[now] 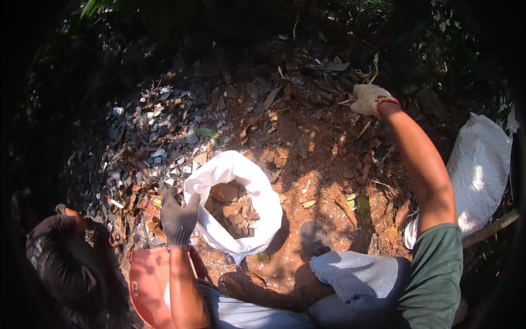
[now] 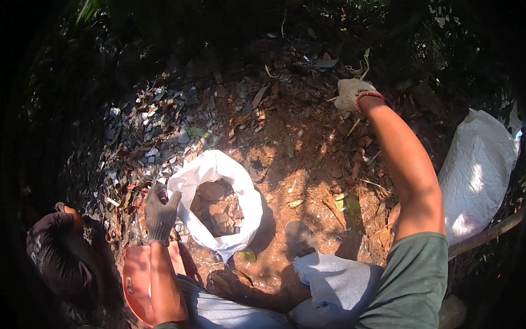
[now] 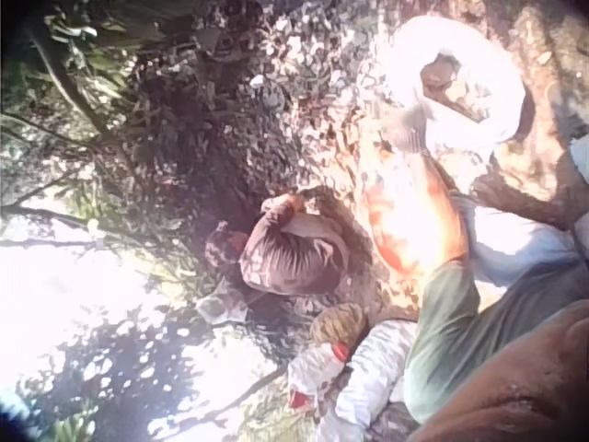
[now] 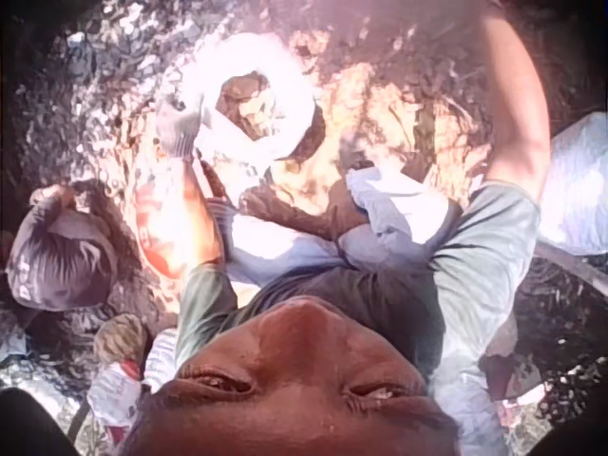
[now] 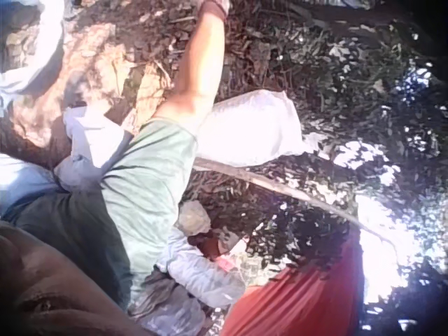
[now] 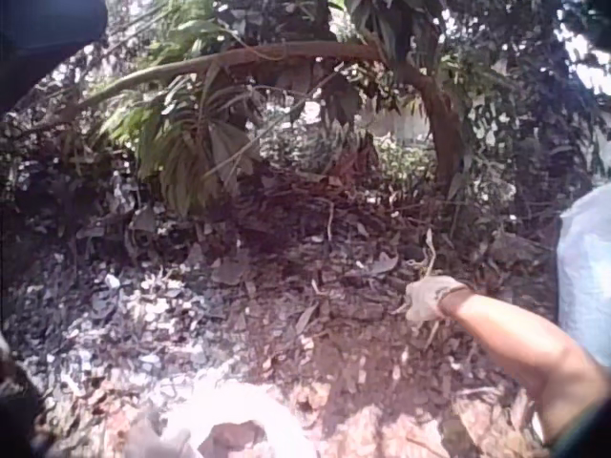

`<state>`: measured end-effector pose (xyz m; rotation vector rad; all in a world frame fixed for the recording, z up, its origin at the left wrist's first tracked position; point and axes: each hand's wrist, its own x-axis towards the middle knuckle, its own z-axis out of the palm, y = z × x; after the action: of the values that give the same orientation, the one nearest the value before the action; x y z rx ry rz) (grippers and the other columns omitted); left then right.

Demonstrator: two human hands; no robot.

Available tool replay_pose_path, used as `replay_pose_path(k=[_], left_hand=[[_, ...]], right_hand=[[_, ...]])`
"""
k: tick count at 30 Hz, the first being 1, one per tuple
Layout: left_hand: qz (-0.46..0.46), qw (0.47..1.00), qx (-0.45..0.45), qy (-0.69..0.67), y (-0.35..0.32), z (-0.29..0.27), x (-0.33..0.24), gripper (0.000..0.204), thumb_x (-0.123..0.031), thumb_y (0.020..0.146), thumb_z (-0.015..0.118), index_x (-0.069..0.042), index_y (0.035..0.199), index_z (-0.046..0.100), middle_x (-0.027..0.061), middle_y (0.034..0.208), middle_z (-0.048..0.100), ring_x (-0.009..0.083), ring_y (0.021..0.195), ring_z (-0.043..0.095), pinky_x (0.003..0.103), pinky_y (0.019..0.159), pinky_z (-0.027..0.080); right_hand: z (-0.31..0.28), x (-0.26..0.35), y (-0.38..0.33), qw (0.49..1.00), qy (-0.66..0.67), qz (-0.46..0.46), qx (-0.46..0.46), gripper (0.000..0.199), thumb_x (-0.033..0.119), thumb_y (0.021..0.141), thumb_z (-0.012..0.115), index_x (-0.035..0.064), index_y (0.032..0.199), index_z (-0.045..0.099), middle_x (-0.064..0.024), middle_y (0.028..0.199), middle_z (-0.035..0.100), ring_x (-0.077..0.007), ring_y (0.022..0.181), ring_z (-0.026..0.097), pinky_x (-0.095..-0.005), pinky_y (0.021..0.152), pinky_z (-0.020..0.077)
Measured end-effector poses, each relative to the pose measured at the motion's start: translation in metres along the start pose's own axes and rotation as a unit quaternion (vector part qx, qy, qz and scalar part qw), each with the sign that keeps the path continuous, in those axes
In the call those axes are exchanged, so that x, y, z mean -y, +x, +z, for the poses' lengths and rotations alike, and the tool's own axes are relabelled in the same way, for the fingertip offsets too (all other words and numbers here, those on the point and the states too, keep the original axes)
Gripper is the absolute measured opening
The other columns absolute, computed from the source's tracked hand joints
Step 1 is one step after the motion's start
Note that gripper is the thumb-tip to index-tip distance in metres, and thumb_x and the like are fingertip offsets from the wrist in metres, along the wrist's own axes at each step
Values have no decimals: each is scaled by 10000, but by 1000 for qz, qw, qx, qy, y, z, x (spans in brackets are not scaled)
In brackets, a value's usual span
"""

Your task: The person sits on the ground and uses gloved hands to pick up debris and place it into a white bag. A second person is visible nearby also collecting debris.

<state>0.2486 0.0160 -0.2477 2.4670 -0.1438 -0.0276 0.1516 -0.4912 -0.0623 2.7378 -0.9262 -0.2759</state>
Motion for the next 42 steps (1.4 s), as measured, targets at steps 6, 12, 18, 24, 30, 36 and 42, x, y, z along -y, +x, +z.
replay_pose_path(k=[6,12,18,24,30,36,42], left_hand=[[94,988,-105,60,-29,-30,26,585,-238,820,831,18,1293,601,145,1040,693,260,911,683,380,822,554],[-22,995,-80,51,-91,-71,-5,638,-186,822,843,7,1357,553,144,1157,680,250,989,685,369,807,553],[-40,993,-80,72,-150,-103,-95,544,-80,854,831,25,1337,603,163,1202,677,254,1089,651,373,960,521],[-53,985,-85,143,-176,-101,-101,536,-109,874,815,37,1339,593,179,1206,669,280,1074,664,378,963,534],[-101,979,-68,162,-180,-102,-107,511,-156,870,821,32,1299,614,194,1138,679,308,1023,685,387,914,551],[-114,976,-58,178,-187,-102,-99,511,-170,870,824,30,1293,618,192,1137,683,291,1016,686,377,903,552],[-103,981,-66,149,-194,-102,-81,481,-159,891,809,32,1290,619,175,1148,687,256,999,680,358,895,553]], right_hand=[[35,-8,57,997,58,33,-37,471,245,855,655,53,1284,624,-232,1242,699,-389,1193,666,-481,993,548],[80,-23,145,974,193,77,-86,619,366,862,673,35,1372,563,-227,1291,669,-382,1277,605,-460,1088,489],[73,13,155,985,99,110,-86,1080,583,808,774,110,1623,245,-259,1596,341,-466,1390,467,-555,1091,454],[74,41,168,984,80,120,-100,1201,646,730,820,203,1655,196,-199,1669,227,-474,1393,454,-666,1066,414],[82,53,188,982,4,140,-127,1120,685,714,808,243,1620,319,-154,1659,266,-467,1303,533,-670,997,449],[87,38,198,985,11,102,-140,946,499,748,798,205,1567,428,-165,1632,311,-464,1287,564,-602,969,479],[88,35,191,988,-9,70,-141,827,419,763,793,161,1486,487,-183,1572,375,-465,1229,602,-615,936,483]])
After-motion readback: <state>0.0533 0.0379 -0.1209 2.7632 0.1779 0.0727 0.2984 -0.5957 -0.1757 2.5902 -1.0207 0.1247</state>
